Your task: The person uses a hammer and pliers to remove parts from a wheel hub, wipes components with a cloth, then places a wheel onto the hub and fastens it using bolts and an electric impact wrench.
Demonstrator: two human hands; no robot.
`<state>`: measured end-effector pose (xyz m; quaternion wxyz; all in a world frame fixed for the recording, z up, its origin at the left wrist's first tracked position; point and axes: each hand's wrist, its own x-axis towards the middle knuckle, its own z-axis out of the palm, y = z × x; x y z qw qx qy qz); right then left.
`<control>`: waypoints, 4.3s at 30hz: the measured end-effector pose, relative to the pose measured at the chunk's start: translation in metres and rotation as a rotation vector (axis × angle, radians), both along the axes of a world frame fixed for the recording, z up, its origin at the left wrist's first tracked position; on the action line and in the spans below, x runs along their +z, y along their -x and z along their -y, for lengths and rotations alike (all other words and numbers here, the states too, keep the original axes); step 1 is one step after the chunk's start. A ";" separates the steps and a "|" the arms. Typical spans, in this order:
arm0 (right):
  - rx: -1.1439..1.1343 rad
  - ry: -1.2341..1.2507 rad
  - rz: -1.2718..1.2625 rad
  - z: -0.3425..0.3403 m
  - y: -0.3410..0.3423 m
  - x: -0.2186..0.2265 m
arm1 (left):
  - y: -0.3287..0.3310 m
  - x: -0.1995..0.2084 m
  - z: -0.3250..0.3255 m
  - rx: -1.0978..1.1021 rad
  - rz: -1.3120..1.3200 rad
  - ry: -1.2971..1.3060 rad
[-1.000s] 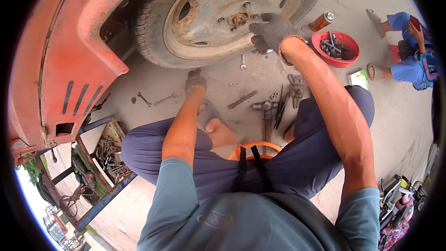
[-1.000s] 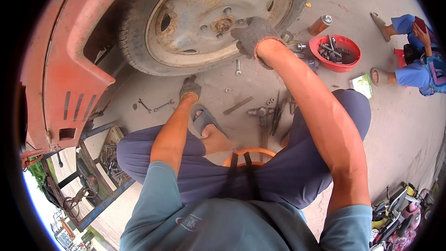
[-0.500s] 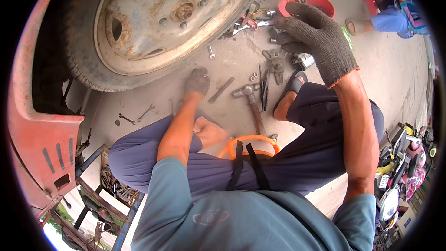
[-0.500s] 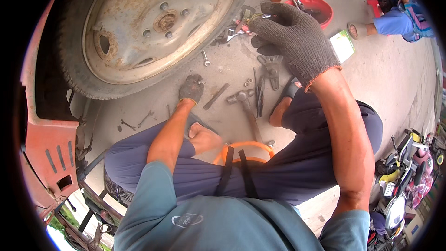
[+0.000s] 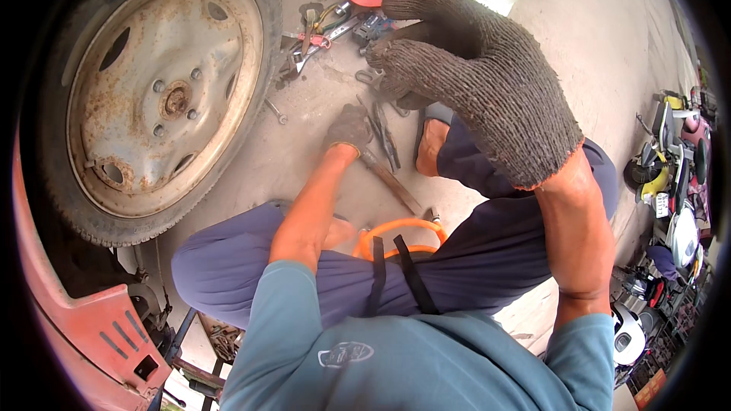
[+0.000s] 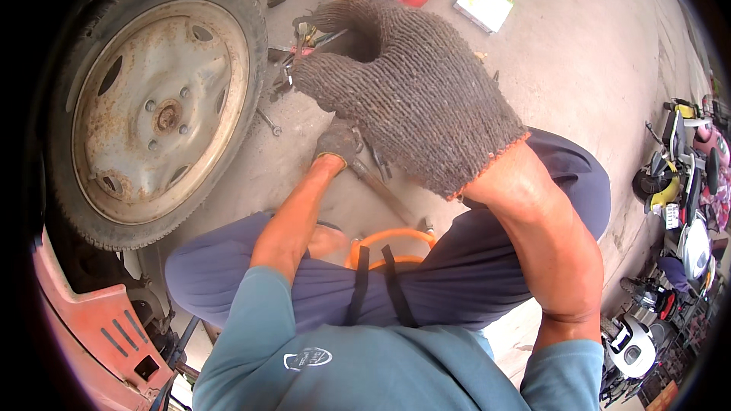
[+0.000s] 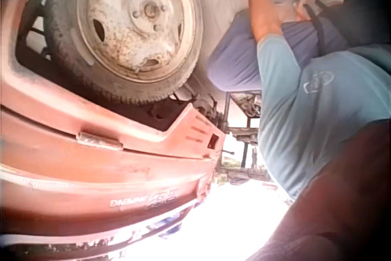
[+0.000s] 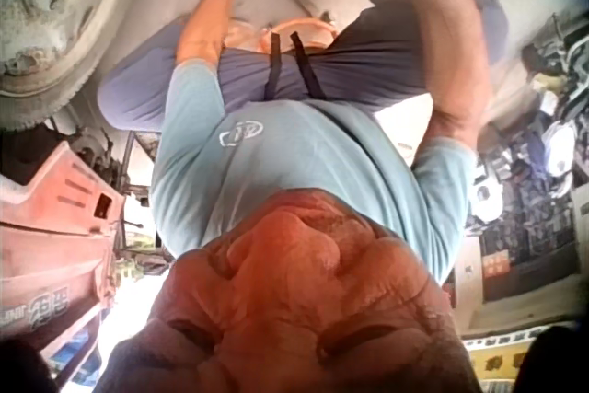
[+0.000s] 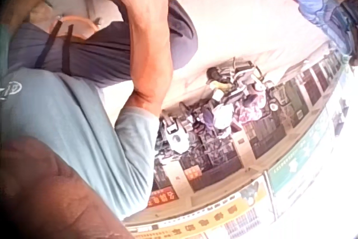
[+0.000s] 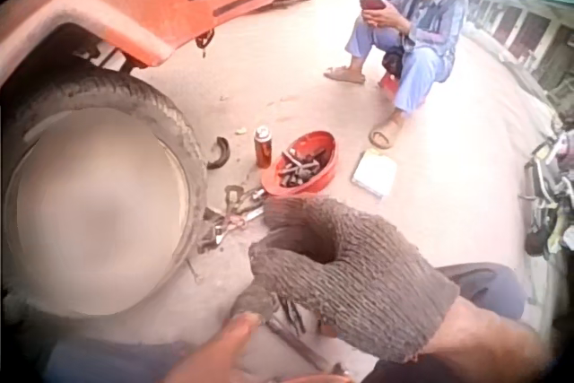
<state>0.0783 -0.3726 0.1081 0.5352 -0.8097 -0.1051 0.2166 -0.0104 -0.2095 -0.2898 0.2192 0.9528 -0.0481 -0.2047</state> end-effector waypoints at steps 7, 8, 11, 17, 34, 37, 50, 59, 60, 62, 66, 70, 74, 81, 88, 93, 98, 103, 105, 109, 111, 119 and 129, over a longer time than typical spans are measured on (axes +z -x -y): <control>0.005 0.073 0.076 0.018 0.012 0.007 | -0.011 0.003 0.020 0.099 -0.050 -0.054; 0.003 0.092 0.133 0.022 0.011 0.006 | -0.015 0.017 0.022 0.094 -0.222 -0.086; -0.018 0.133 0.312 0.037 0.014 -0.003 | -0.018 0.064 0.028 0.100 -0.354 -0.088; -0.062 0.023 0.295 0.022 0.013 0.002 | 0.002 0.028 -0.032 0.729 -0.356 0.696; 0.278 -0.016 0.483 -0.079 0.051 -0.010 | 0.037 0.382 -0.092 0.801 -0.278 1.665; 0.307 -0.085 0.360 -0.095 0.065 -0.011 | 0.064 0.382 -0.100 0.937 -0.140 1.519; 0.275 -0.336 -0.180 -0.197 0.060 -0.065 | 0.072 0.324 -0.156 1.295 0.104 1.512; 0.017 -0.373 -0.247 -0.236 0.044 -0.060 | 0.065 0.339 -0.177 1.267 0.204 1.598; -0.054 -0.362 -0.179 -0.239 0.037 -0.054 | 0.062 0.342 -0.177 1.283 0.223 1.593; -0.059 -0.152 -0.022 -0.241 0.018 -0.065 | 0.065 0.340 -0.182 1.290 0.195 1.626; -0.029 0.099 0.265 -0.251 -0.009 -0.101 | 0.068 0.336 -0.190 1.312 0.151 1.565; -0.090 0.094 0.362 -0.262 -0.006 -0.104 | 0.073 0.328 -0.193 1.258 0.128 1.595; -0.194 0.054 0.334 -0.271 0.003 -0.094 | 0.080 0.326 -0.191 1.209 0.087 1.595; -0.163 0.036 0.355 -0.267 0.013 -0.077 | 0.088 0.333 -0.191 1.213 0.105 1.516; 0.086 0.127 0.783 -0.264 0.003 -0.084 | 0.096 0.332 -0.190 1.192 0.072 1.563; 0.044 0.133 0.479 -0.262 0.007 -0.080 | 0.099 0.330 -0.187 1.230 0.059 1.553; -0.059 0.085 0.406 -0.266 0.012 -0.084 | 0.099 0.324 -0.189 1.171 0.067 1.574; -0.126 0.106 0.446 -0.270 0.015 -0.083 | 0.101 0.325 -0.190 1.169 0.067 1.523; -0.114 0.116 0.387 -0.270 0.016 -0.082 | 0.102 0.333 -0.188 1.209 0.074 1.470; -0.145 0.140 0.364 -0.271 0.011 -0.091 | 0.100 0.335 -0.188 1.181 0.080 1.481; -0.151 0.106 0.306 -0.273 0.009 -0.097 | 0.099 0.329 -0.188 1.162 0.074 1.521; -0.177 0.090 0.292 -0.271 0.012 -0.099 | 0.099 0.327 -0.187 1.158 0.046 1.471; -0.113 0.147 0.408 -0.267 0.014 -0.082 | 0.099 0.326 -0.187 1.177 -0.006 1.450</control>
